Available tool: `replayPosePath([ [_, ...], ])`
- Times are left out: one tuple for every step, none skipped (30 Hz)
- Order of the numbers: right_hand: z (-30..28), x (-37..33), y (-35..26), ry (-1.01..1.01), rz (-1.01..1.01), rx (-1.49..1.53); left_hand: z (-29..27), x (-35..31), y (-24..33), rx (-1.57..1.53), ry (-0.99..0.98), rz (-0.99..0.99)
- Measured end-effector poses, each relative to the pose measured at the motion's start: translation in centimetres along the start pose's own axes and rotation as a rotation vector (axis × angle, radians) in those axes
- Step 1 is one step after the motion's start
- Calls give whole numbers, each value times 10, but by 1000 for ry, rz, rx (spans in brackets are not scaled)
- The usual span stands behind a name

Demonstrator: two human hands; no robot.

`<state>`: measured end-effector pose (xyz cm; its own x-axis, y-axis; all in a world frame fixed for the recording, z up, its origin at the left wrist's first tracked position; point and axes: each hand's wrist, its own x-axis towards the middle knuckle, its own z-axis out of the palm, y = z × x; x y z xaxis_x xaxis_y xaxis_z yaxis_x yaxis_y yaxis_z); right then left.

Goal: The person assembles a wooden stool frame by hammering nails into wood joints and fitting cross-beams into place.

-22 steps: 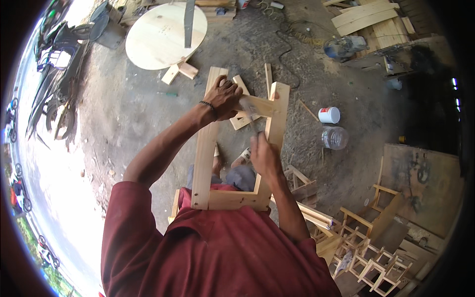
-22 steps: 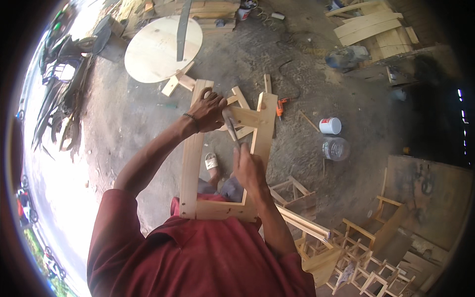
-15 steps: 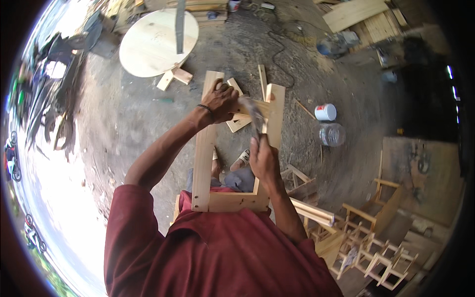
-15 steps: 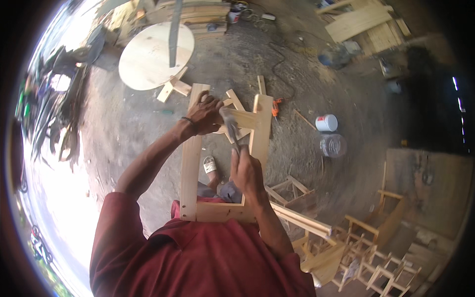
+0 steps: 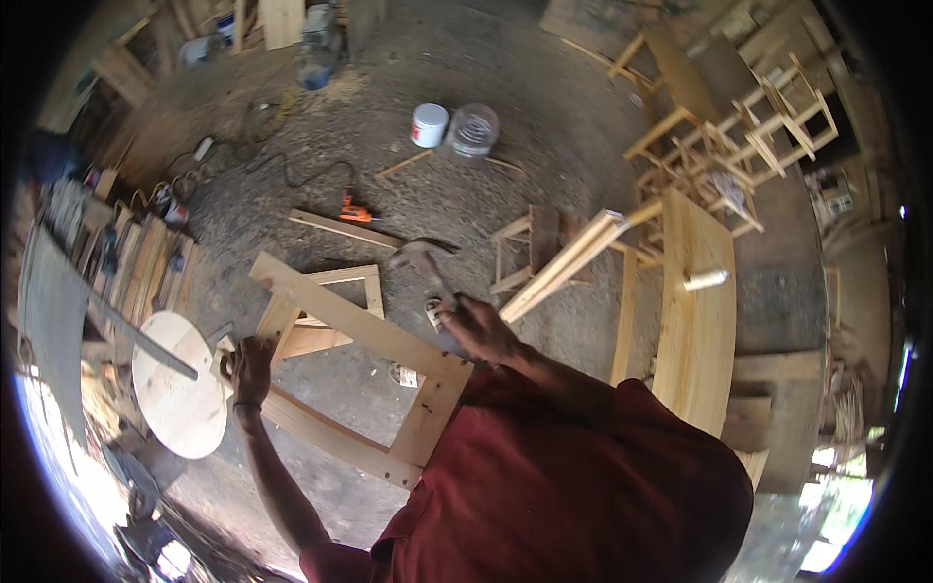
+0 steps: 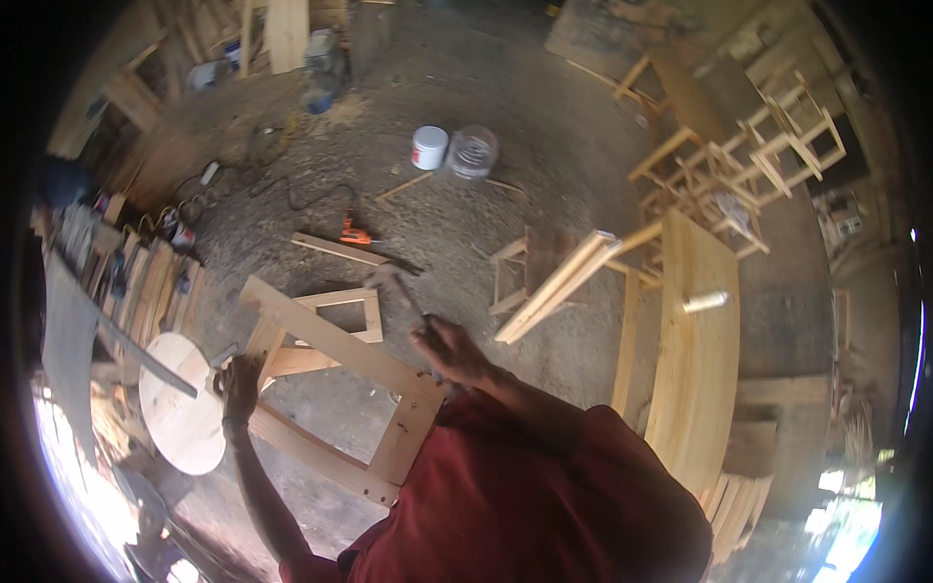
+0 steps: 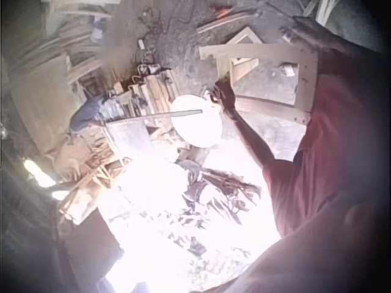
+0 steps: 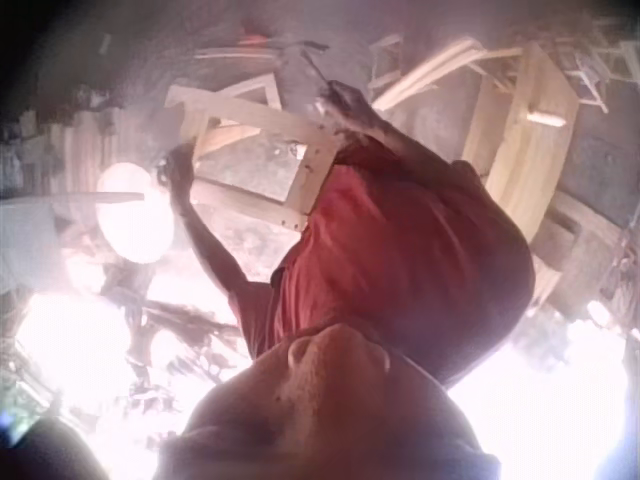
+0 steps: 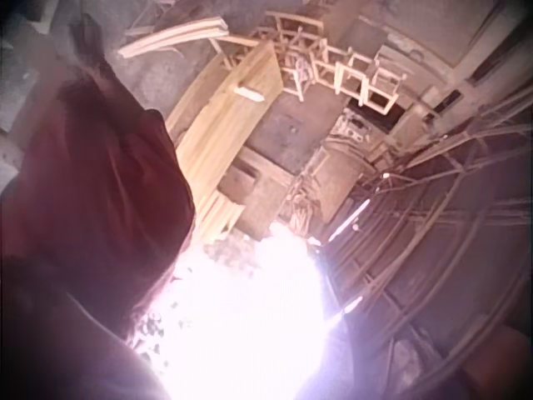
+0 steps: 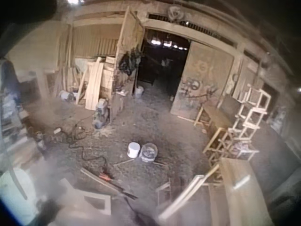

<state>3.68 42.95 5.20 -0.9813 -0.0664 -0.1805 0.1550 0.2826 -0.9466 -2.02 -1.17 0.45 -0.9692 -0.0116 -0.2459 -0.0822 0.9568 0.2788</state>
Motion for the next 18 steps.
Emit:
replayPosePath([
  [-19, -9, -1, 24, 148, -21, 22, 7, -44, -44, -46, 133],
  [-37, -23, 13, 122, 92, -70, 22, 10, -34, -36, -107, 120],
  [-58, -37, 41, 171, 66, -142, 12, 9, -18, -22, -159, 103],
  [-75, -49, 47, 225, 24, -229, -2, 6, -6, -6, -201, 71],
  [-94, -61, 60, 267, 8, -384, -12, 8, 6, -6, -262, 66],
  [-111, -70, 69, 240, 89, -441, -14, 11, 8, -18, -244, 66],
  [-129, -82, 90, 241, 121, -514, -12, 11, 10, -36, -240, 70],
  [-144, -95, 109, 236, 163, -547, -12, 10, 12, -51, -236, 73],
  [-159, -108, 132, 218, 261, -620, -11, 9, 15, -38, -212, 74],
  [-174, -117, 152, 132, 365, -689, -10, 7, 18, -23, -184, 69],
  [-190, -129, 174, 44, 472, -758, -6, 4, 22, -11, -160, 65],
  [-209, -147, 218, -41, 570, -815, 7, 1, 29, 39, 55, 88],
  [-223, -161, 254, -132, 660, -866, 25, -8, 39, 92, 274, 105],
  [-227, -166, 258, -164, 934, -762, 31, -21, 48, 164, 495, 120],
  [-231, -172, 258, -190, 1209, -642, 32, -34, 62, 225, 548, -4],
  [-242, -190, 286, -245, 1271, -616, 46, -42, 59, 224, 653, 5],
  [-257, -214, 315, -303, 1334, -596, 62, -55, 68, 244, 648, -86],
  [-265, -225, 330, -316, 1388, -553, 76, -72, 80, 267, 647, -195],
])
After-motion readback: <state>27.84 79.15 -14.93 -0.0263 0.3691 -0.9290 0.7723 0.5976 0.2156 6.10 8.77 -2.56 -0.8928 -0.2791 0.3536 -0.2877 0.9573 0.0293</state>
